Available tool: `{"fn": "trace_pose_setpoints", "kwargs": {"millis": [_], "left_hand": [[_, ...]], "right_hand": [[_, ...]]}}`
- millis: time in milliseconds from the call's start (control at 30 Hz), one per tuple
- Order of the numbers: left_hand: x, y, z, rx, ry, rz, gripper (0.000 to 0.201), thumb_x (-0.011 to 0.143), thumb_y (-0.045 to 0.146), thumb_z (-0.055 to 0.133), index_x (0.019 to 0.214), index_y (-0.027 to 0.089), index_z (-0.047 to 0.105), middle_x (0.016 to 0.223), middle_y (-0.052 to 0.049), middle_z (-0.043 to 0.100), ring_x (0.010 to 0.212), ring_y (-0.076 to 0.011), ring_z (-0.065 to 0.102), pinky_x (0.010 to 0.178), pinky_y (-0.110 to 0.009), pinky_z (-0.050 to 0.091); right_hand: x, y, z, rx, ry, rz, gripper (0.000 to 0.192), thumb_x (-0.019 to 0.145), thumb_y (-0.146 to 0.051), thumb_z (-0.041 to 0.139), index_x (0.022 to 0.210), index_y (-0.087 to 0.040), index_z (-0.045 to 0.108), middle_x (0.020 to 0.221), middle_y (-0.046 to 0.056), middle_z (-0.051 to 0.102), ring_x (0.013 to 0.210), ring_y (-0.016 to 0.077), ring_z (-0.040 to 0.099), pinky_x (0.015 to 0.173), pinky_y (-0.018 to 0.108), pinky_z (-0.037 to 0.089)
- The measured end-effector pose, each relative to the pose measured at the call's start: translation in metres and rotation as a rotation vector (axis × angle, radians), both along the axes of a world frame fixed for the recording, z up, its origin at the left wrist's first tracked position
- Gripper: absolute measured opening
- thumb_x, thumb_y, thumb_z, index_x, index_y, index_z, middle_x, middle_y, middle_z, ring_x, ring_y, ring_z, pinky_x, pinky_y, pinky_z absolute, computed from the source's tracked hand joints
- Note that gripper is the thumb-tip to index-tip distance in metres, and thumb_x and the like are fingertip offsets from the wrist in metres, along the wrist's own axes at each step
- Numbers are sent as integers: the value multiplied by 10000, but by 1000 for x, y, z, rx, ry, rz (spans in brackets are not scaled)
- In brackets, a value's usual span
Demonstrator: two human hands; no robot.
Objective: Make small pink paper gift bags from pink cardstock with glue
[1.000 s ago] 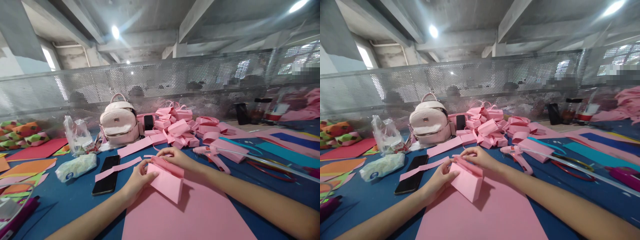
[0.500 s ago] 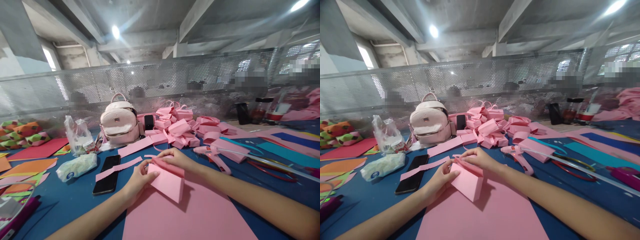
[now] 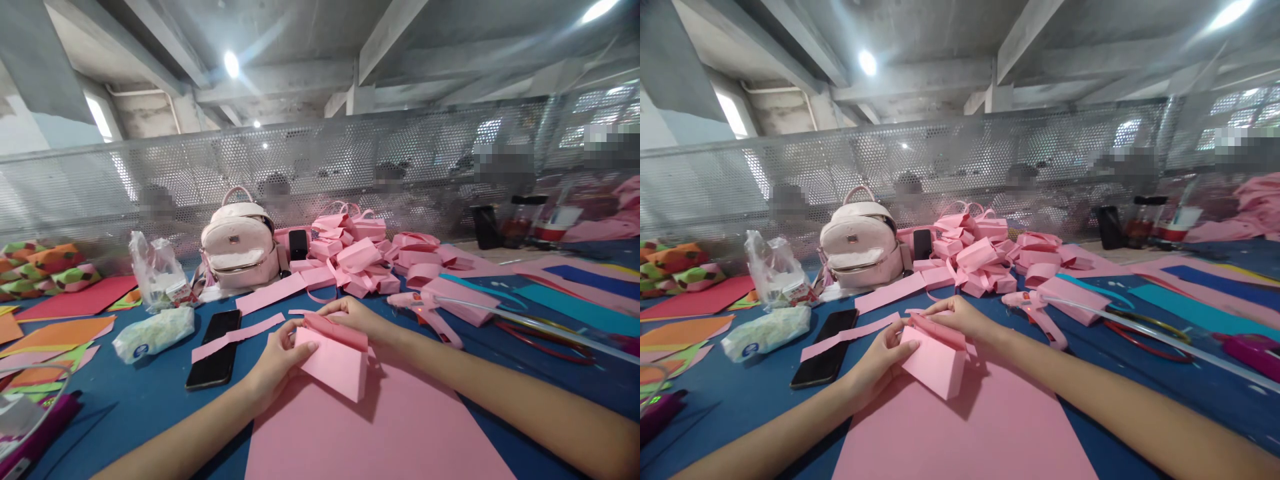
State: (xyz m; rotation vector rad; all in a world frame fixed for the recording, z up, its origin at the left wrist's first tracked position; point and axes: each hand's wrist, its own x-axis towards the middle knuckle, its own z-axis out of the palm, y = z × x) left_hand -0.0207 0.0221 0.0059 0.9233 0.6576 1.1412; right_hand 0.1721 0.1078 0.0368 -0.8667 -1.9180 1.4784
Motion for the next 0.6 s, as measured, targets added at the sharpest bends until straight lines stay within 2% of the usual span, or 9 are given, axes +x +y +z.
{"fn": "trace_pose_setpoints", "kwargs": {"millis": [367, 600], "left_hand": [[0, 0, -1, 7, 5, 7, 539, 726, 325, 895, 1162, 179, 614, 987, -65, 690, 863, -199, 683, 805, -320, 543], [0, -1, 1, 48, 63, 39, 526, 731, 394, 883, 1140, 193, 621, 970, -63, 697, 847, -206, 686, 789, -320, 525]], "right_hand": [[0, 4, -8, -112, 41, -22, 391, 693, -472, 807, 905, -144, 796, 941, 89, 769, 733, 175, 659, 607, 260, 474], [0, 1, -6, -96, 49, -14, 439, 684, -533, 803, 893, -148, 767, 861, 57, 731, 670, 155, 613, 578, 253, 442]]}}
